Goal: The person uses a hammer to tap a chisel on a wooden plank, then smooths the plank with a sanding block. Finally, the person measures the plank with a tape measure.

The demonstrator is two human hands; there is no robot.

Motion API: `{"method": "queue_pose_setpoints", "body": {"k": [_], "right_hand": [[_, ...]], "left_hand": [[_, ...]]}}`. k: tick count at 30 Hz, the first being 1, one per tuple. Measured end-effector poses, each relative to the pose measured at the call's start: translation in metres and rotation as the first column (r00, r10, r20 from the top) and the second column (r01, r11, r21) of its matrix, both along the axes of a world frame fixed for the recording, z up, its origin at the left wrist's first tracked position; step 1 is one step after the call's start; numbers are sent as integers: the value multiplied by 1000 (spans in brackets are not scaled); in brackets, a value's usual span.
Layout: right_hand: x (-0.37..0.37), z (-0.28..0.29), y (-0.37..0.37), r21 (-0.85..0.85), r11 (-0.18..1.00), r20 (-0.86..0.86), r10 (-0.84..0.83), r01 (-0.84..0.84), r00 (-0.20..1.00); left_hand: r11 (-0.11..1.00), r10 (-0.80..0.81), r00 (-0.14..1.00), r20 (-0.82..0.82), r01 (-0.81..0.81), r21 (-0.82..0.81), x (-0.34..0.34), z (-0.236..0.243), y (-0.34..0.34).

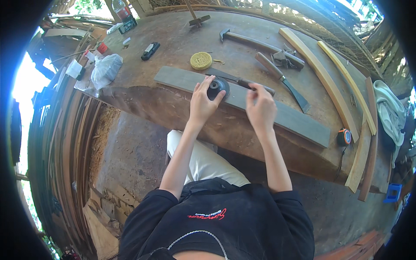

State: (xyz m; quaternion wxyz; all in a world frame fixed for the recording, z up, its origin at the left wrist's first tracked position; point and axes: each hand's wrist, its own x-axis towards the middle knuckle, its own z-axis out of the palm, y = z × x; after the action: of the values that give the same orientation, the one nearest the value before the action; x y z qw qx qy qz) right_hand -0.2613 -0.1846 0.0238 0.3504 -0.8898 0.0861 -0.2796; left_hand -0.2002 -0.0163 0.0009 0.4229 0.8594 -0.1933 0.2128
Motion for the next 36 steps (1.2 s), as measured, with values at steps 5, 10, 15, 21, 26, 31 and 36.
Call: {"method": "queue_pose_setpoints", "body": {"k": [5, 10, 15, 21, 26, 31, 36], "right_hand": [[-12, -14, -15, -242, 926, -94, -321, 291, 942], [-9, -18, -12, -297, 905, -114, -351, 305, 929], [-5, -17, -8, -325, 900, -121, -343, 289, 932], [-5, -17, -8, -327, 897, -109, -349, 298, 931], [-7, -21, -14, -317, 896, -106, -359, 311, 927], [-6, -18, -7, -318, 892, -94, -366, 320, 926], [-6, -19, -10, -319, 888, -83, -376, 332, 923]], "left_hand": [[992, 84, 996, -4, -84, 90, 8, 3, 6], [922, 381, 925, -15, -378, 78, 48, 14, 64], [866, 499, 865, -58, -494, 75, 58, 15, 58], [975, 164, 985, 61, -171, 140, -15, -2, -36], [932, 349, 937, -9, -346, 107, 39, 11, 36], [828, 552, 832, -61, -538, 157, 63, 16, 60], [984, 167, 986, 28, -168, 64, -14, 3, -34]]}}
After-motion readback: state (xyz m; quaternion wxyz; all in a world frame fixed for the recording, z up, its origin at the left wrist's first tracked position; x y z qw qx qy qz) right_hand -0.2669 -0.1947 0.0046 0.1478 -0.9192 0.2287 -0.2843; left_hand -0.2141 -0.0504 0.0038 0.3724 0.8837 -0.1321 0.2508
